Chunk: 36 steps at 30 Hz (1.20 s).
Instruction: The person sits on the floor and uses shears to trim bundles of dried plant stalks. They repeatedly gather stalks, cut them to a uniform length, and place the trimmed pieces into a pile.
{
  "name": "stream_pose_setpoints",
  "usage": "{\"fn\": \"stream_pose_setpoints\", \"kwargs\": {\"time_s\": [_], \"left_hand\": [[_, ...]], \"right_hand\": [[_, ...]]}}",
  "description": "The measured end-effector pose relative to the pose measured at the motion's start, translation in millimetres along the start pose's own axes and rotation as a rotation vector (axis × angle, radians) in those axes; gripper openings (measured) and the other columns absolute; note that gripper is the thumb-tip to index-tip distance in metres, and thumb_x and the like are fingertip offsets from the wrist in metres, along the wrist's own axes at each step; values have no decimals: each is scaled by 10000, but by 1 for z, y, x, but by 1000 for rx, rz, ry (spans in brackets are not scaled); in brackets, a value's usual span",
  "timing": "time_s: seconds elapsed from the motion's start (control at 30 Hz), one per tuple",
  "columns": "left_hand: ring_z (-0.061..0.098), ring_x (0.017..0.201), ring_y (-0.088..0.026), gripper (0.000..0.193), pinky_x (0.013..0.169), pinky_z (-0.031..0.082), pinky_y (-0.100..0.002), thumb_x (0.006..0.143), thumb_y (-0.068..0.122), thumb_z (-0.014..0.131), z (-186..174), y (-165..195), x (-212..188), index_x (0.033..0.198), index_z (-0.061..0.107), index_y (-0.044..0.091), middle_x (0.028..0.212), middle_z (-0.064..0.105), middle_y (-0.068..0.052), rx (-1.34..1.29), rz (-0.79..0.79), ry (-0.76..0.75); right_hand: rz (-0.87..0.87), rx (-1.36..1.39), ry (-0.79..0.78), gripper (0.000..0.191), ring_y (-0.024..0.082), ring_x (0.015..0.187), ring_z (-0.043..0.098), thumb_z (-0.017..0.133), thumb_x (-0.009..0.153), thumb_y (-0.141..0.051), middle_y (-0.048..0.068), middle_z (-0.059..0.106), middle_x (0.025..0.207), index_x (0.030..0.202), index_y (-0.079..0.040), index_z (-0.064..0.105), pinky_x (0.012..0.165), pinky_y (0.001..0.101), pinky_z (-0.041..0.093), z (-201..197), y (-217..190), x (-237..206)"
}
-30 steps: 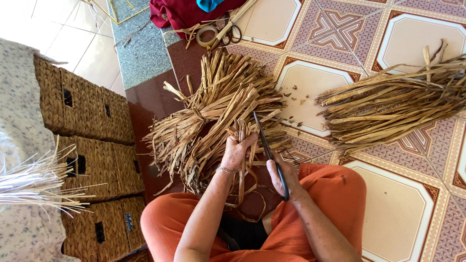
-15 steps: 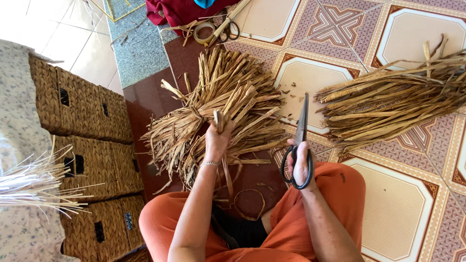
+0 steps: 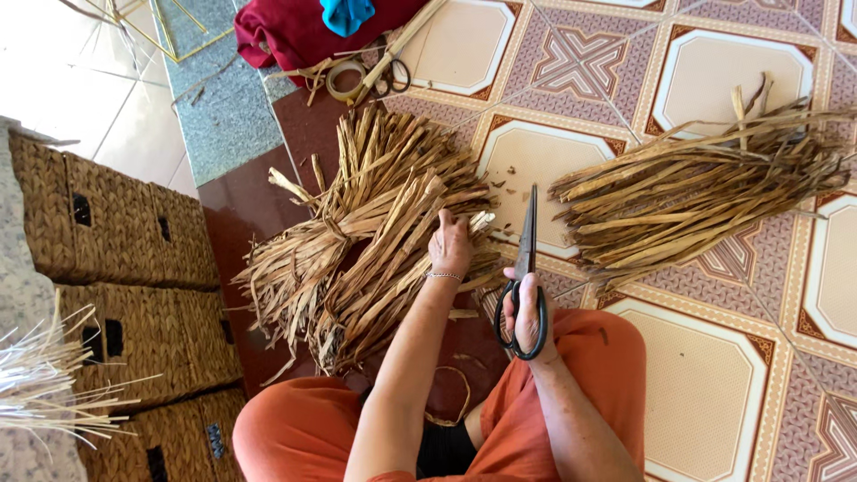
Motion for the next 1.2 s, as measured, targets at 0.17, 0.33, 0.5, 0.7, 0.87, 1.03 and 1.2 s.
{"fn": "stream_pose_setpoints", "kwargs": {"time_s": [0.17,0.33,0.5,0.7,0.87,1.03,1.2], "left_hand": [[763,827,-279,122,780,595,-403,933,183,692,-19,-8,11,1015,739,107,932,757,-138,-39,-195,-193],[720,799,-156,204,724,573,-317,892,194,790,-73,-30,-18,1049,774,64,913,788,-84,-762,-139,-30],[653,772,-51,60,679,545,-252,926,100,777,-112,-38,-62,965,800,61,873,763,6,-1132,-180,-72],[571,670,-45,22,596,485,-244,923,92,775,-125,-36,-82,913,781,73,781,712,43,-1194,-232,-115],[490,585,-65,56,512,397,-256,934,110,777,-113,-40,-81,907,773,61,739,688,23,-1183,-327,-175],[574,654,-62,34,559,453,-242,935,94,768,-93,-44,-78,939,795,73,808,735,-9,-1222,-304,-207],[759,907,-129,66,780,638,-317,909,89,697,-88,-52,-65,923,727,33,1014,800,-91,-1520,-359,-273]], "right_hand": [[35,-93,-29,531,77,430,438,378,1102,-489,-9,503,594,1148,-18,617,405,248,362,-6,9,-4],[-32,-359,-197,450,87,530,533,422,1109,-446,-5,569,673,1118,-42,621,483,257,445,10,3,-14],[-235,-497,-280,413,138,588,608,446,1055,-363,30,610,687,1316,-80,594,554,304,503,36,-23,-42],[-297,-577,-285,406,214,614,675,493,1029,-338,85,642,688,1309,-63,595,590,360,542,42,-37,-54],[-384,-634,-243,395,229,589,674,500,1037,-344,88,628,655,1262,-42,618,564,380,533,43,-34,-53],[-346,-638,-211,371,174,504,637,458,1066,-348,69,572,551,1182,-61,663,515,349,496,46,-25,-55],[-276,-344,-183,431,86,503,554,426,1102,-409,-25,542,596,1179,-49,650,469,266,455,36,-15,-42]]}}
Point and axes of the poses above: each hand's wrist, its own x-axis towards the middle knuckle, its own z-axis out of the palm, y = z × x, the point moved 1 cm from there along x, towards the middle knuckle
